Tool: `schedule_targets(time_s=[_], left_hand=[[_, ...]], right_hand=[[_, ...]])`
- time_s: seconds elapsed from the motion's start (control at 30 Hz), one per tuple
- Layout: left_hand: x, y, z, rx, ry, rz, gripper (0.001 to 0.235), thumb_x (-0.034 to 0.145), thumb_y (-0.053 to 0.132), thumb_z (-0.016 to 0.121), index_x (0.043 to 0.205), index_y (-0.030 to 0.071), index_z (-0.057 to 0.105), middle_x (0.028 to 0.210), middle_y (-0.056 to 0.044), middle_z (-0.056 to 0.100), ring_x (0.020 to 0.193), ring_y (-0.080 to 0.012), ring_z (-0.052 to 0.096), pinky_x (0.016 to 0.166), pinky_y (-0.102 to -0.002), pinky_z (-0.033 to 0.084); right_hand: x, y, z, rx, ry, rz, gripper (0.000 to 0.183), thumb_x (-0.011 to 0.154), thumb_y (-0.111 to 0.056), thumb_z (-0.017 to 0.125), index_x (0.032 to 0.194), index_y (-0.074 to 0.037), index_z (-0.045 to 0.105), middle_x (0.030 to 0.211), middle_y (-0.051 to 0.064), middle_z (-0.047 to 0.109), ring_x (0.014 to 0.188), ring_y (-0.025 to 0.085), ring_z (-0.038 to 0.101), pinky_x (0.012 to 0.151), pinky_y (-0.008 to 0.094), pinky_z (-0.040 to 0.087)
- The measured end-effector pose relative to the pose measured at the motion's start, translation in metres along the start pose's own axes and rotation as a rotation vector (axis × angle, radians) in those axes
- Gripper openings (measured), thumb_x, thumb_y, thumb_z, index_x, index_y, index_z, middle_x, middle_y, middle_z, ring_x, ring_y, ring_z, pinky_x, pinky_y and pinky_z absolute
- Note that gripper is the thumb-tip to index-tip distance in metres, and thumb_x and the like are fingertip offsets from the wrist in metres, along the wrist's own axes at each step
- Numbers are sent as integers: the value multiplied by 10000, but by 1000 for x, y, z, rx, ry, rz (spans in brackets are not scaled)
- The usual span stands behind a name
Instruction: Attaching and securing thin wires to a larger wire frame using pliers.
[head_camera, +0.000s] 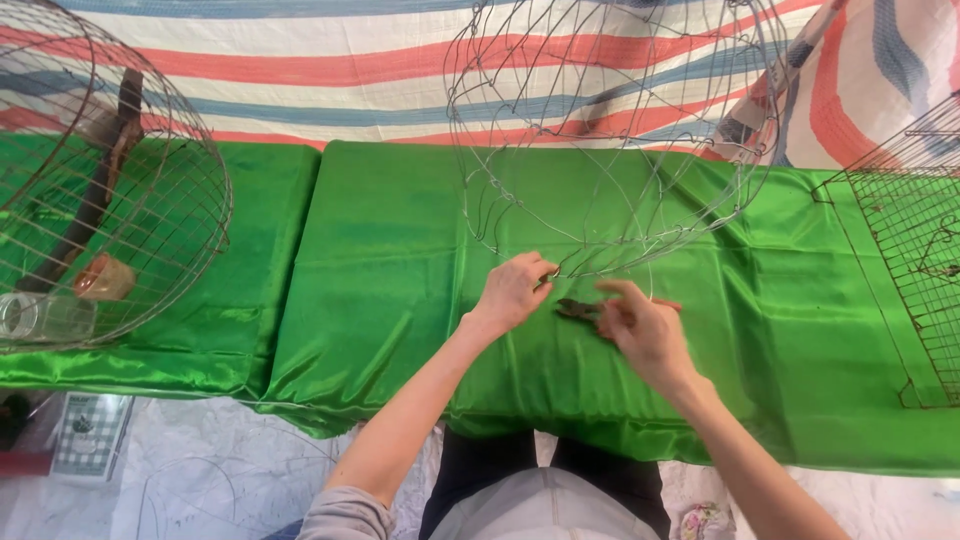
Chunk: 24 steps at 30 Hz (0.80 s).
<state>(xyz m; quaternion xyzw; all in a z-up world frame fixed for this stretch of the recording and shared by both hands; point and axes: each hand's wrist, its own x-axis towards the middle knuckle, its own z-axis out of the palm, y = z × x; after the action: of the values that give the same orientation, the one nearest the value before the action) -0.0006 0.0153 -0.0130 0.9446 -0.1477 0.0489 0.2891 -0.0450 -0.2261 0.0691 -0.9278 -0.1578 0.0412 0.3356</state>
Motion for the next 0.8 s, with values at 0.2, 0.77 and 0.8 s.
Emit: schedule_targets(time_s=[0.2, 0.77, 0.8], left_hand=[[-6, 1, 6, -75, -29, -4, 308, 912, 169, 672, 1218, 204, 665, 877, -21, 647, 938, -270, 699, 811, -440, 594], [-51, 33, -8, -341, 214, -115, 367, 928, -5, 617, 1285, 76, 630, 1135, -131, 695, 1115, -289, 673, 903, -381, 572], [-57, 37, -8, -415, 347, -196, 285, 903, -48, 618, 1154, 68, 688, 1031, -103, 717, 1008, -237, 710, 757, -303, 632]], right_hand=[[-18, 39, 2, -669, -192, -8, 683, 874, -477, 725, 1452, -158, 545, 1456, 97, 481, 1359, 302, 489, 1138, 518, 465], [26, 86, 30, -1092, -298, -187, 563, 820, -380, 696, 1338, -211, 554, 1183, 30, 661, 1162, 263, 571, 930, 404, 452], [27, 89, 32, -1119, -298, -223, 476, 831, -297, 661, 1288, -193, 579, 1134, 32, 672, 1132, 258, 570, 907, 390, 439]])
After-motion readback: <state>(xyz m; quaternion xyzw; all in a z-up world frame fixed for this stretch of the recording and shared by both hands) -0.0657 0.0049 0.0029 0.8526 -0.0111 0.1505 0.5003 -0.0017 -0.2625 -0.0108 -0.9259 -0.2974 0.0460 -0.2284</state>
